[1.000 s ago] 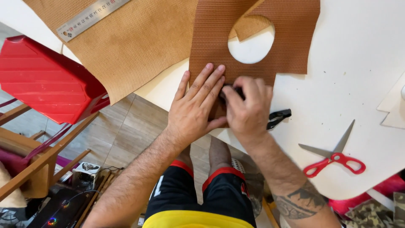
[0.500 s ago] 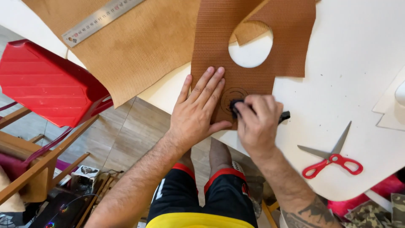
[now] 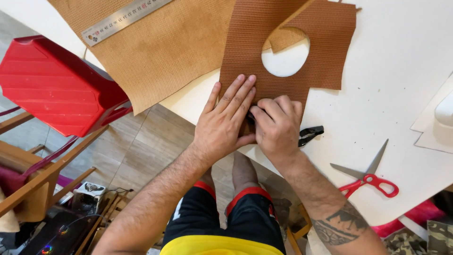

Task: The person applies glue to a circular leather patch, presses it onto a piece of brown leather, and cuts a segment of black fabric from a storage rack using scissors. They then press the fabric onto the leather patch and smooth it by hand.

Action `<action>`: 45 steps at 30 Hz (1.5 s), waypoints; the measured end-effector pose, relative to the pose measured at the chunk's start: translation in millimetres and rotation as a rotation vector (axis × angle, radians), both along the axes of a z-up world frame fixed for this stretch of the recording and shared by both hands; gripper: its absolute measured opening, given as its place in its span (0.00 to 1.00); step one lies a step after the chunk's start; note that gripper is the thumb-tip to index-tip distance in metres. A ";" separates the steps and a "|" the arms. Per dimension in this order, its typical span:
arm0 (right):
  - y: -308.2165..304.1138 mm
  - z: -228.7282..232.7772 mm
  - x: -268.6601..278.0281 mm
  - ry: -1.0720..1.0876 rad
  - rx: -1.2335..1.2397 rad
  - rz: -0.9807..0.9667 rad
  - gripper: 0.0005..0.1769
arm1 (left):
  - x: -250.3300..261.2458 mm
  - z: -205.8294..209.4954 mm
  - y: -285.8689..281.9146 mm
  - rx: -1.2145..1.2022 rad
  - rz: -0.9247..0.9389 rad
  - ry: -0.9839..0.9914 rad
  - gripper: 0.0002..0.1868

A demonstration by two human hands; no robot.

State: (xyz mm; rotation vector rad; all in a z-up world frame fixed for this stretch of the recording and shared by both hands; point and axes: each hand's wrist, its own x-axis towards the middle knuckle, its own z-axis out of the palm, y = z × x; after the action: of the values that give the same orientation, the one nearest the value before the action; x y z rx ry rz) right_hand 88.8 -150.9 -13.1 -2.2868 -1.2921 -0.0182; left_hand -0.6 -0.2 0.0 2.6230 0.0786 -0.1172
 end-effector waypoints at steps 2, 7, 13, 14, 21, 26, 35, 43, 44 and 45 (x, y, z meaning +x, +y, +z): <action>2.3 -0.5 0.8 -0.020 0.015 -0.012 0.03 | -1.3 -0.9 -0.5 -0.002 0.020 -0.010 0.58; -21.3 0.2 -19.9 0.063 -0.015 -0.004 0.05 | -1.8 -3.3 -0.7 -0.014 0.010 -0.022 0.64; -2.1 4.2 -5.6 0.029 -0.023 -0.072 0.02 | -2.3 -2.6 -0.3 0.002 0.001 -0.030 0.60; -4.3 4.6 -10.2 0.025 -0.017 -0.071 0.02 | -1.7 -3.1 0.2 0.008 0.002 -0.035 0.60; 3.6 8.6 -15.4 0.031 -0.039 -0.098 0.03 | -4.0 -8.1 -2.8 -0.007 0.010 -0.066 0.60; -4.4 -4.4 -9.0 0.048 -0.063 -0.117 0.01 | -4.8 -8.4 -1.7 -0.033 0.001 -0.043 0.62; -49.9 1.1 -27.1 0.080 -0.157 -0.267 0.08 | -6.5 0.6 4.6 -0.048 0.007 0.007 0.64; -70.2 6.3 -31.7 0.060 -0.195 -0.258 0.09 | -3.1 -1.1 3.8 -0.054 -0.007 -0.001 0.63; -58.8 4.7 -20.4 0.056 -0.191 -0.256 0.09 | -2.2 -2.4 4.6 -0.050 -0.005 -0.006 0.63; -48.1 3.5 -9.2 0.038 -0.159 -0.248 0.09 | -1.4 -3.6 4.8 -0.050 0.001 -0.012 0.63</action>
State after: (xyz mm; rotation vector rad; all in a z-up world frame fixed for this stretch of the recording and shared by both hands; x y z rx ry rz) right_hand 79.6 -199.0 -9.6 -2.5580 -1.0161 0.0437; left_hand -2.0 4.6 -3.6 2.5735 0.0721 -0.1020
